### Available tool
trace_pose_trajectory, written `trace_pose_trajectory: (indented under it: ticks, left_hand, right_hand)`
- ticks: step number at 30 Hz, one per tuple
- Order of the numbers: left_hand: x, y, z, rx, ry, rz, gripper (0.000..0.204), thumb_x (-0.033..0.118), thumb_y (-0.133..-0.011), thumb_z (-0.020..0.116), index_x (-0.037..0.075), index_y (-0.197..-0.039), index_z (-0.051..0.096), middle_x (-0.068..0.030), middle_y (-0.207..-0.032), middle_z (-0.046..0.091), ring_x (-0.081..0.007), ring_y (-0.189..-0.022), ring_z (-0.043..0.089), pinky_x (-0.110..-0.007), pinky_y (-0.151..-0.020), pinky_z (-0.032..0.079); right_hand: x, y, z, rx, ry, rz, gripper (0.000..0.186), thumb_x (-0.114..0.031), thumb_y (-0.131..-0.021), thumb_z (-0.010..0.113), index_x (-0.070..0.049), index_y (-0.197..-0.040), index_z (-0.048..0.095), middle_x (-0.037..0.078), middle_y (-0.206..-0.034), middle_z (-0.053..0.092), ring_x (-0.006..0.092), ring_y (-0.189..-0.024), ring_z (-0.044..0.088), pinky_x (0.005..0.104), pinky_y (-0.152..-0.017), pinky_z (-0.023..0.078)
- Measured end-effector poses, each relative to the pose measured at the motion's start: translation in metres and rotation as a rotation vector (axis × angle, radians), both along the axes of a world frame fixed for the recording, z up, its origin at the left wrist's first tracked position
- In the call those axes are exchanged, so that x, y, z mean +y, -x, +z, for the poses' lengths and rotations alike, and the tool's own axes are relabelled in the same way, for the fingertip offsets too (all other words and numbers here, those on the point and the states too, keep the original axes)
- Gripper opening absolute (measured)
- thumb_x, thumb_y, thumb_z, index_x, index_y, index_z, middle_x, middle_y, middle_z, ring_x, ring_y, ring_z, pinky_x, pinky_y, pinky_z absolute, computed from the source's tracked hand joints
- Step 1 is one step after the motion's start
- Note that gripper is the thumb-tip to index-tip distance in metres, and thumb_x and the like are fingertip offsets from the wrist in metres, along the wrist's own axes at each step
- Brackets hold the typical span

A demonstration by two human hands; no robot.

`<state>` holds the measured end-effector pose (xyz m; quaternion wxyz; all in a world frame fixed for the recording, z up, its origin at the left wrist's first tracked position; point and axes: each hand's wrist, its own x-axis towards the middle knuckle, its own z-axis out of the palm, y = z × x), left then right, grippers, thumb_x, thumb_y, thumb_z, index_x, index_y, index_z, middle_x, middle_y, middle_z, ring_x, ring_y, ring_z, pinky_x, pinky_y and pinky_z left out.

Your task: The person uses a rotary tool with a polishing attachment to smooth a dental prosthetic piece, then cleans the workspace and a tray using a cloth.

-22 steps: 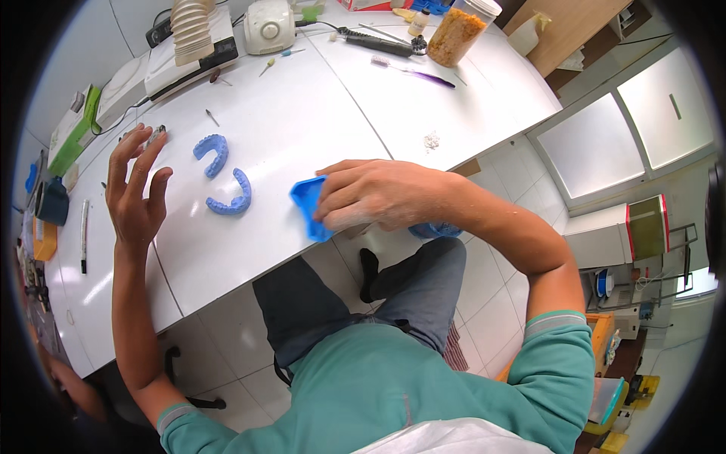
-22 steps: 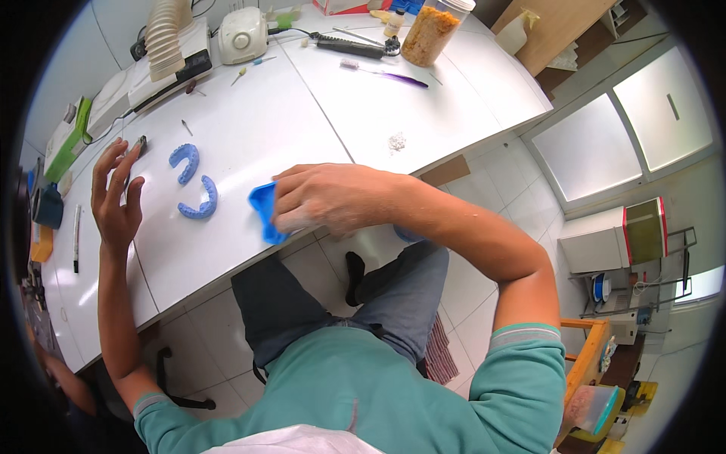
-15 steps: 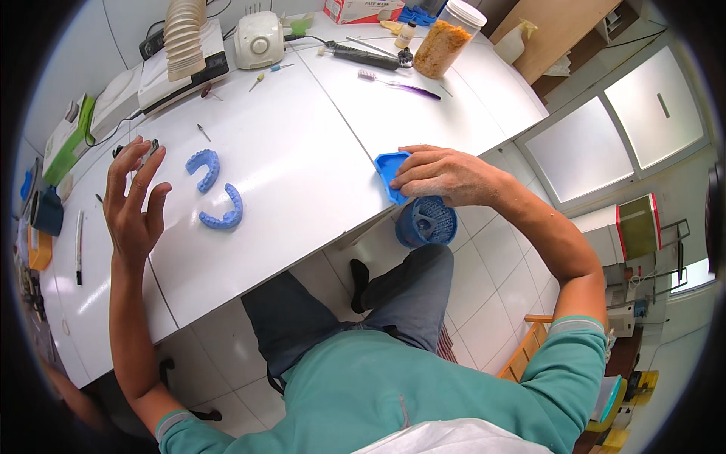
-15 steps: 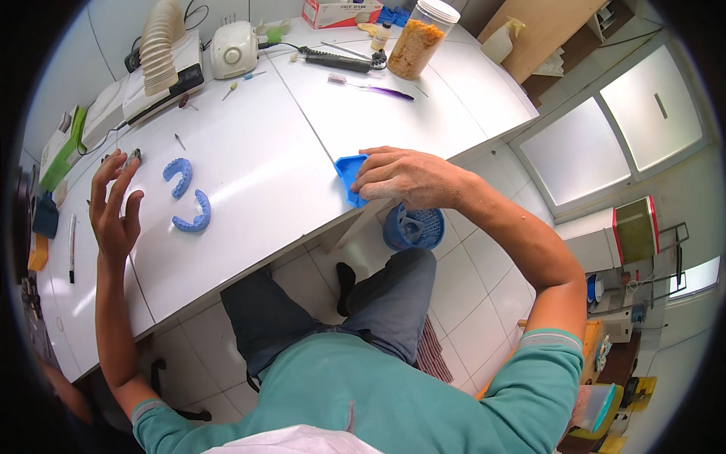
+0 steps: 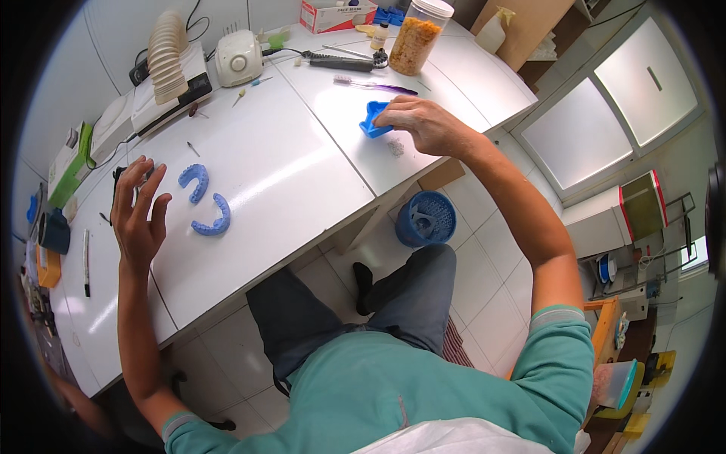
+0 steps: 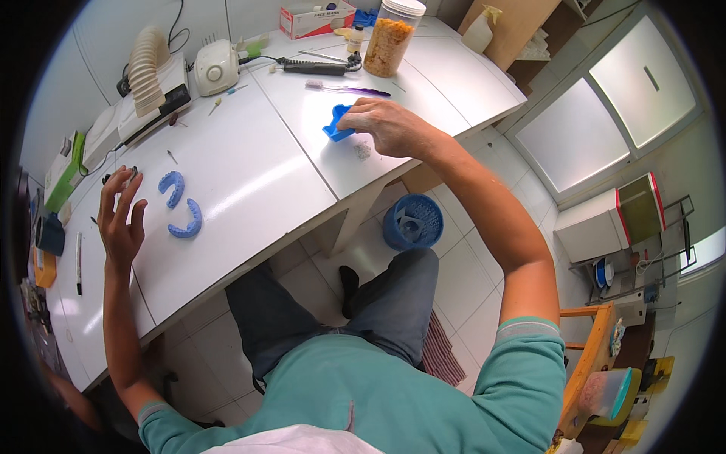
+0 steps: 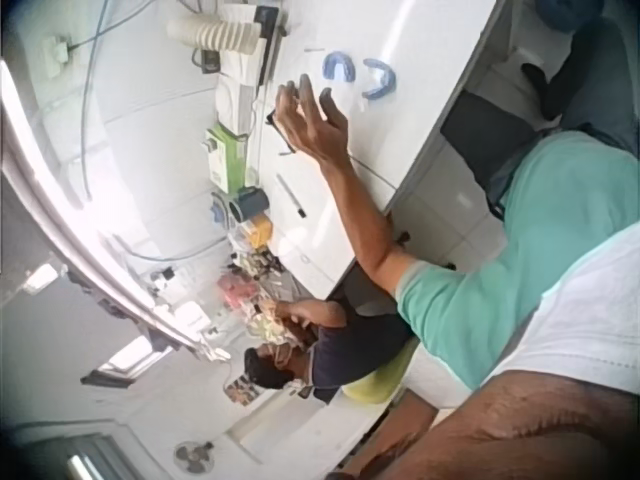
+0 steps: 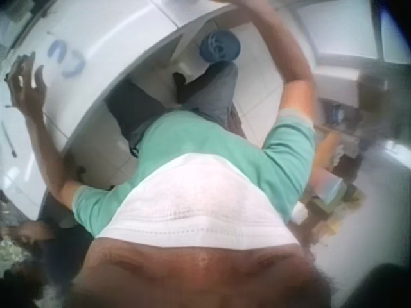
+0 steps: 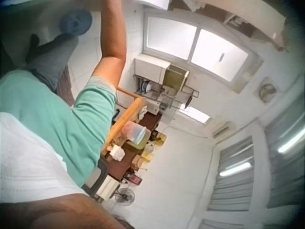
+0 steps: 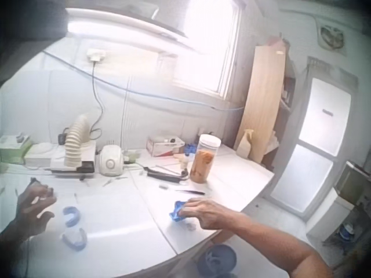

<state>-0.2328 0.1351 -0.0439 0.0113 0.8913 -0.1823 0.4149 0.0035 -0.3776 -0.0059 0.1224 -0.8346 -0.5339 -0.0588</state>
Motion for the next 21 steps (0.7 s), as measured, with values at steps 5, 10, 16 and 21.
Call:
trace_pose_trajectory:
  ticks: [5, 10, 16, 21]
  left_hand:
    - [0.003, 0.002, -0.005, 0.01, -0.002, -0.016, 0.037, 0.017, -0.103, 0.08, 0.012, -0.139, 0.078, -0.0151, -0.141, 0.072, -0.0388, -0.134, 0.07, -0.048, -0.104, 0.061]
    - [-0.029, -0.001, 0.024, -0.042, 0.05, -0.079, 0.032, 0.009, -0.098, 0.084, 0.01, -0.131, 0.081, -0.0144, -0.13, 0.074, -0.0331, -0.118, 0.074, -0.042, -0.088, 0.064]
    - [-0.211, -0.062, 0.071, 0.283, 0.277, -0.438, 0.033, 0.006, -0.092, 0.088, 0.01, -0.124, 0.082, -0.0132, -0.12, 0.075, -0.0317, -0.11, 0.075, -0.043, -0.094, 0.062]
    - [-0.299, -0.093, 0.08, 0.354, 0.435, -0.605, 0.041, 0.02, -0.097, 0.088, 0.011, -0.133, 0.07, -0.0114, -0.116, 0.082, -0.0294, -0.104, 0.08, -0.043, -0.088, 0.066]
  right_hand:
    - [0.006, 0.03, -0.006, 0.052, 0.092, -0.14, 0.048, 0.018, -0.088, 0.066, -0.008, -0.125, 0.081, 0.012, -0.127, 0.08, 0.0304, -0.127, 0.069, 0.0464, -0.121, 0.052]
    - [-0.026, 0.042, 0.008, 0.004, 0.178, -0.076, 0.048, 0.02, -0.084, 0.07, -0.004, -0.124, 0.079, 0.012, -0.131, 0.076, 0.0322, -0.125, 0.07, 0.047, -0.118, 0.055]
    - [-0.023, 0.074, 0.031, -0.175, -0.262, -0.144, 0.036, 0.011, -0.095, 0.073, -0.007, -0.127, 0.079, 0.012, -0.118, 0.075, 0.0281, -0.113, 0.073, 0.0393, -0.101, 0.067]
    - [-0.019, 0.117, 0.047, -0.214, -0.443, -0.171, 0.034, 0.009, -0.095, 0.077, -0.001, -0.127, 0.068, 0.016, -0.116, 0.077, 0.032, -0.116, 0.075, 0.046, -0.108, 0.064]
